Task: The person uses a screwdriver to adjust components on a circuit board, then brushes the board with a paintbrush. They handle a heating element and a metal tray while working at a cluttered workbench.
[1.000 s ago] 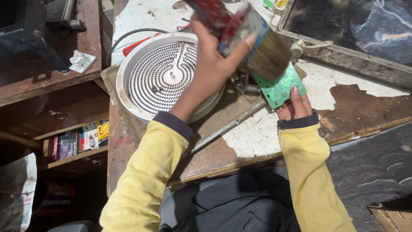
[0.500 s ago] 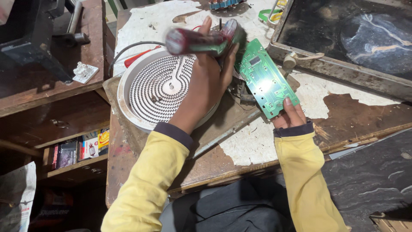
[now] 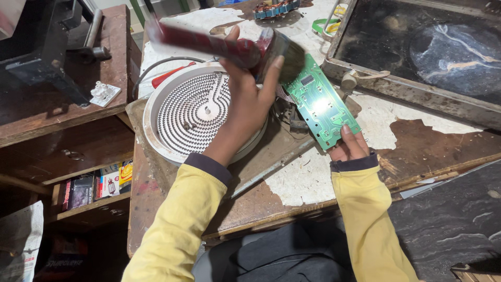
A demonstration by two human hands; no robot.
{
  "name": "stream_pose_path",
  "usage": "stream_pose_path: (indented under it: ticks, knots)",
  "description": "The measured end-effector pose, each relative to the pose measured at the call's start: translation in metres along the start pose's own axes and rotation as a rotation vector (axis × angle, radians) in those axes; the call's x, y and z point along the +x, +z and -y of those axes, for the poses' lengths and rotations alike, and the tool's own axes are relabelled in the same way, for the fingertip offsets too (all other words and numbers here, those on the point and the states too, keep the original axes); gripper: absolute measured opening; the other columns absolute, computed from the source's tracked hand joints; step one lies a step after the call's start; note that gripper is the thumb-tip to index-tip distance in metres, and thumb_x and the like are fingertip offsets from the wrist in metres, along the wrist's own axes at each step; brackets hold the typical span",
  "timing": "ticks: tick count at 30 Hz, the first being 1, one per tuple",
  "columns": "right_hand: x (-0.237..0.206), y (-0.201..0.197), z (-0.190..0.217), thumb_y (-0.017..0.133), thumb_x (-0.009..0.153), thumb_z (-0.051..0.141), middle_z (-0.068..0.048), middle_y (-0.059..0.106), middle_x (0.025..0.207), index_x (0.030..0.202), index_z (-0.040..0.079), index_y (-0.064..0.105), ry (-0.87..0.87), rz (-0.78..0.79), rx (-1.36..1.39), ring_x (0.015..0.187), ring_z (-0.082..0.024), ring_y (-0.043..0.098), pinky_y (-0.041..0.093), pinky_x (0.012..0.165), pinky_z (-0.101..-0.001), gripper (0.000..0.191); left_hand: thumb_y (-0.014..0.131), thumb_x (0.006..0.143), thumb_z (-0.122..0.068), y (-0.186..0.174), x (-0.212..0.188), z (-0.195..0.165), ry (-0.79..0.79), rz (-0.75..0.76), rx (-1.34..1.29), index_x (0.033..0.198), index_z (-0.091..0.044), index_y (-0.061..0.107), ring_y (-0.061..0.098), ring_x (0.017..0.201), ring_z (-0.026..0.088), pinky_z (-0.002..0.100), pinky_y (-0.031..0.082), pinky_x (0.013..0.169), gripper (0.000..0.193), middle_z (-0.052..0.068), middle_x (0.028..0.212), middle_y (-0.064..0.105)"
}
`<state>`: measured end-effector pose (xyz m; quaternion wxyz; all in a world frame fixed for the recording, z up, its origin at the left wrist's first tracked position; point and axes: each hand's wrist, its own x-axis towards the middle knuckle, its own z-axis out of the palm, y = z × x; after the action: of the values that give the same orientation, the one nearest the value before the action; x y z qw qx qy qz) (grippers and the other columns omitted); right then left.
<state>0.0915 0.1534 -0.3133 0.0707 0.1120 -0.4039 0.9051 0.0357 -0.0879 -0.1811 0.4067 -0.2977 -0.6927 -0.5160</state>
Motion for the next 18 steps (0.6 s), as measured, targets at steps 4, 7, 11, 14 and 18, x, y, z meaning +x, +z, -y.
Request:
stream_pose_path:
  ticks: [4, 7, 11, 14, 18]
  knots:
    - [0.002, -0.004, 0.000, 0.054, 0.107, 0.016, -0.016, 0.057, 0.147, 0.151, 0.002, 0.047, 0.008, 0.023, 0.001, 0.134, -0.028, 0.058, 0.047, 0.114, -0.0448, 0.046, 0.067, 0.108, -0.012, 0.001, -0.001, -0.003, -0.112, -0.002, -0.143, 0.158, 0.002, 0.004, 0.065, 0.121, 0.023, 0.036, 0.053, 0.109, 0.082, 0.018, 0.130, 0.054]
    - [0.002, -0.005, -0.001, 0.054, 0.106, 0.017, -0.015, 0.057, 0.147, 0.150, 0.003, 0.048, 0.012, 0.020, 0.002, 0.133, -0.028, 0.058, 0.048, 0.114, -0.0450, 0.046, 0.065, 0.107, -0.016, -0.001, -0.002, -0.005, -0.186, -0.044, -0.145, 0.158, 0.003, 0.001, 0.068, 0.116, 0.021, 0.035, 0.053, 0.106, 0.083, 0.015, 0.126, 0.059]
    - [0.000, -0.004, -0.002, 0.056, 0.105, 0.017, -0.015, 0.057, 0.146, 0.148, 0.003, 0.048, 0.005, -0.002, 0.005, 0.134, -0.027, 0.058, 0.048, 0.115, -0.0447, 0.045, 0.067, 0.105, -0.015, 0.001, 0.001, -0.004, -0.216, -0.010, -0.192, 0.155, 0.002, 0.008, 0.065, 0.112, 0.023, 0.035, 0.057, 0.100, 0.079, 0.017, 0.122, 0.054]
    - [0.000, 0.001, 0.001, 0.057, 0.106, 0.017, -0.016, 0.057, 0.146, 0.149, 0.002, 0.048, 0.014, 0.011, 0.006, 0.134, -0.028, 0.057, 0.047, 0.115, -0.0447, 0.047, 0.067, 0.106, -0.014, 0.004, 0.002, -0.002, -0.242, -0.058, -0.152, 0.152, 0.002, 0.013, 0.066, 0.110, 0.022, 0.034, 0.056, 0.098, 0.073, 0.016, 0.121, 0.058]
    - [-0.001, 0.013, 0.005, 0.057, 0.105, 0.020, -0.018, 0.056, 0.148, 0.151, -0.001, 0.046, -0.004, 0.004, -0.017, 0.135, -0.029, 0.056, 0.046, 0.116, -0.0437, 0.051, 0.063, 0.109, -0.012, 0.000, 0.003, 0.000, -0.176, -0.172, -0.151, 0.156, 0.002, 0.005, 0.064, 0.114, 0.020, 0.034, 0.053, 0.104, 0.076, 0.016, 0.123, 0.056]
